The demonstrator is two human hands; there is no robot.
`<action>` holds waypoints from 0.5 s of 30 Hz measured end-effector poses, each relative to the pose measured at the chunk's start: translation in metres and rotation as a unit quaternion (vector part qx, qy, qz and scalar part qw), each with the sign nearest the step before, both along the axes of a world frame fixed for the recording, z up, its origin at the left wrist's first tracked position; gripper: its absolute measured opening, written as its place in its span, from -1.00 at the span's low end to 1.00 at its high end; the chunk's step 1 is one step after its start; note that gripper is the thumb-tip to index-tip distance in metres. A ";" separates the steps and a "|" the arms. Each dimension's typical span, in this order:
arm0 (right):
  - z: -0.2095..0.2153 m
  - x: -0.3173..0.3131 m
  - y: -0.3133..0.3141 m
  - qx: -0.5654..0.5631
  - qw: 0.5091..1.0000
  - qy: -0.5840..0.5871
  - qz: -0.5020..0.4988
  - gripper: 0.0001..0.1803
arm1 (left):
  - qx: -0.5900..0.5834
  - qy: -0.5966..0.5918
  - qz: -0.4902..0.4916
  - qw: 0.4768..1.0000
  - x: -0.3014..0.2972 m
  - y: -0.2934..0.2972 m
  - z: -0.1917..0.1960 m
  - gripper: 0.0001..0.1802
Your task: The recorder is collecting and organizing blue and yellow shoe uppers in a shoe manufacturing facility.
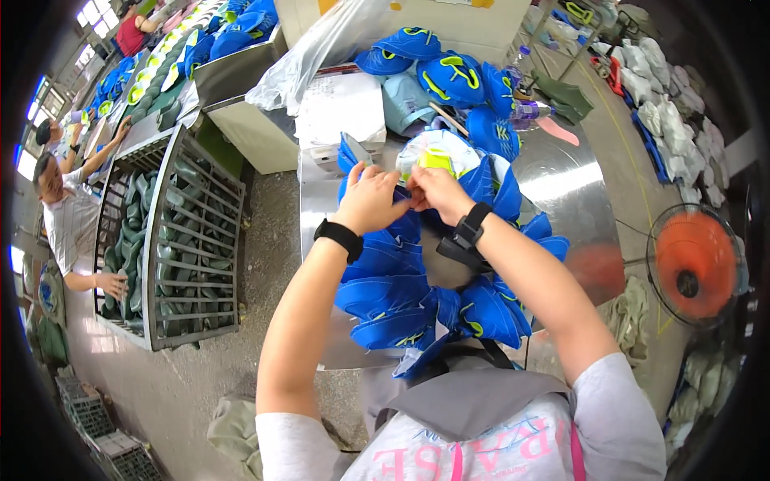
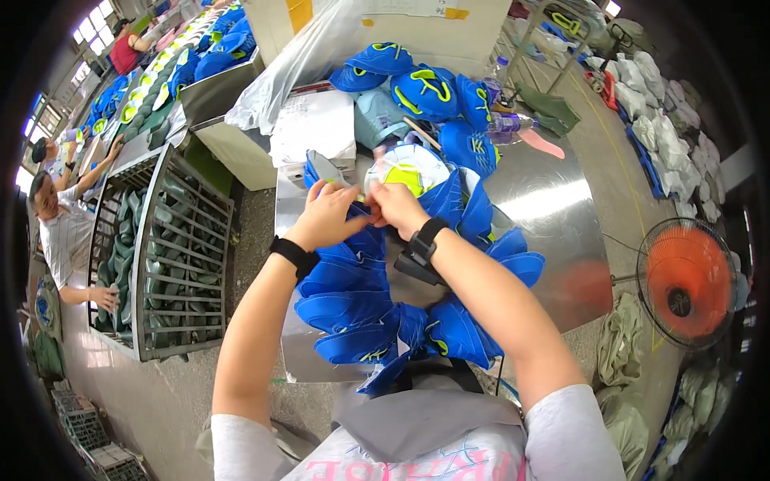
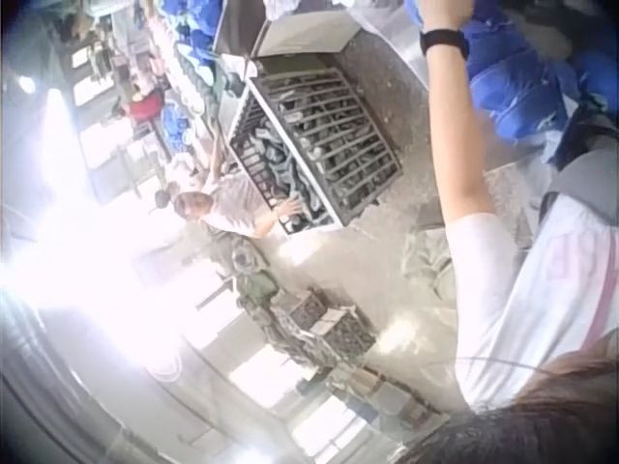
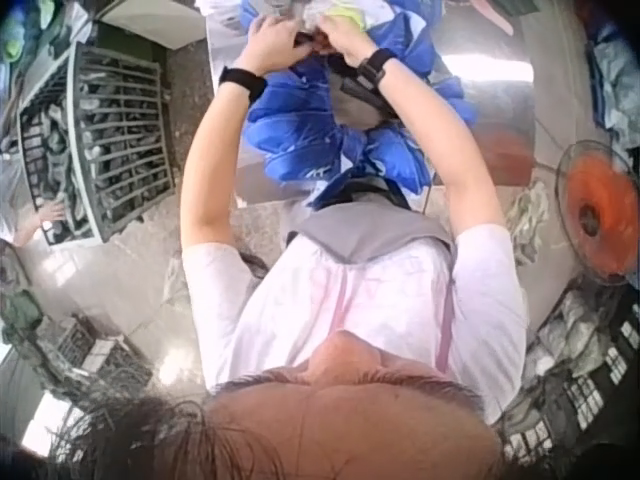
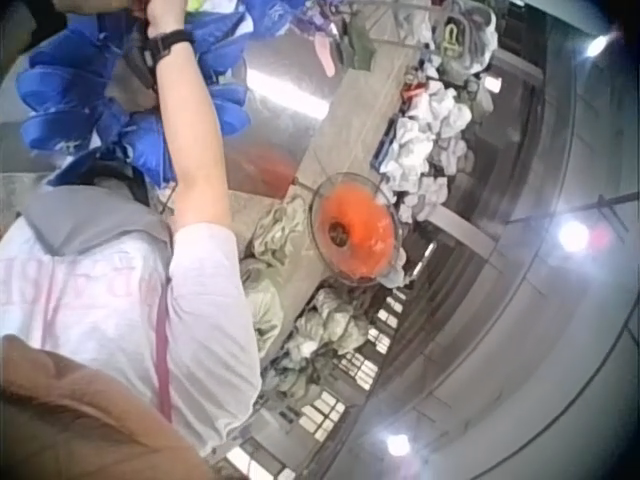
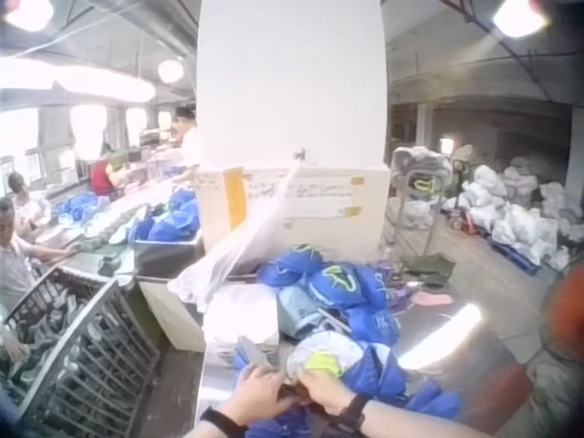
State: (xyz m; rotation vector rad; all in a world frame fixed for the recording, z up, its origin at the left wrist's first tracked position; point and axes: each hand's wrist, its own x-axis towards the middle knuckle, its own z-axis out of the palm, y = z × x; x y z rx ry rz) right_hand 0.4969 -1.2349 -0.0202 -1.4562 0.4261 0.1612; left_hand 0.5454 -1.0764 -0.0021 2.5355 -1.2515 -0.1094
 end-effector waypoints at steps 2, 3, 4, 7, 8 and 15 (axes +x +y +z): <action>0.014 -0.002 -0.021 0.030 0.995 0.006 -0.099 -0.66 | 0.021 -0.046 -0.033 0.998 -0.009 -0.007 0.000 -0.56; 0.030 -0.004 -0.016 0.058 0.994 -0.061 -0.064 -0.68 | 0.027 -0.065 -0.003 0.998 -0.014 -0.012 0.000 -0.59; 0.049 -0.003 -0.004 0.084 0.988 -0.128 -0.026 -0.71 | 0.033 -0.083 0.029 0.996 -0.016 -0.017 0.000 -0.62; 0.163 -0.027 0.056 0.098 0.956 -0.269 0.068 -0.50 | -0.028 -0.073 0.070 0.994 0.001 -0.009 -0.036 -0.67; 0.202 -0.044 0.061 0.051 0.943 -0.317 0.089 -0.49 | -0.068 -0.052 0.088 0.992 0.006 -0.009 -0.038 -0.69; 0.324 -0.130 0.035 -0.070 0.865 -0.455 0.200 -0.59 | 0.000 -0.102 0.050 0.994 0.005 -0.029 -0.019 -0.71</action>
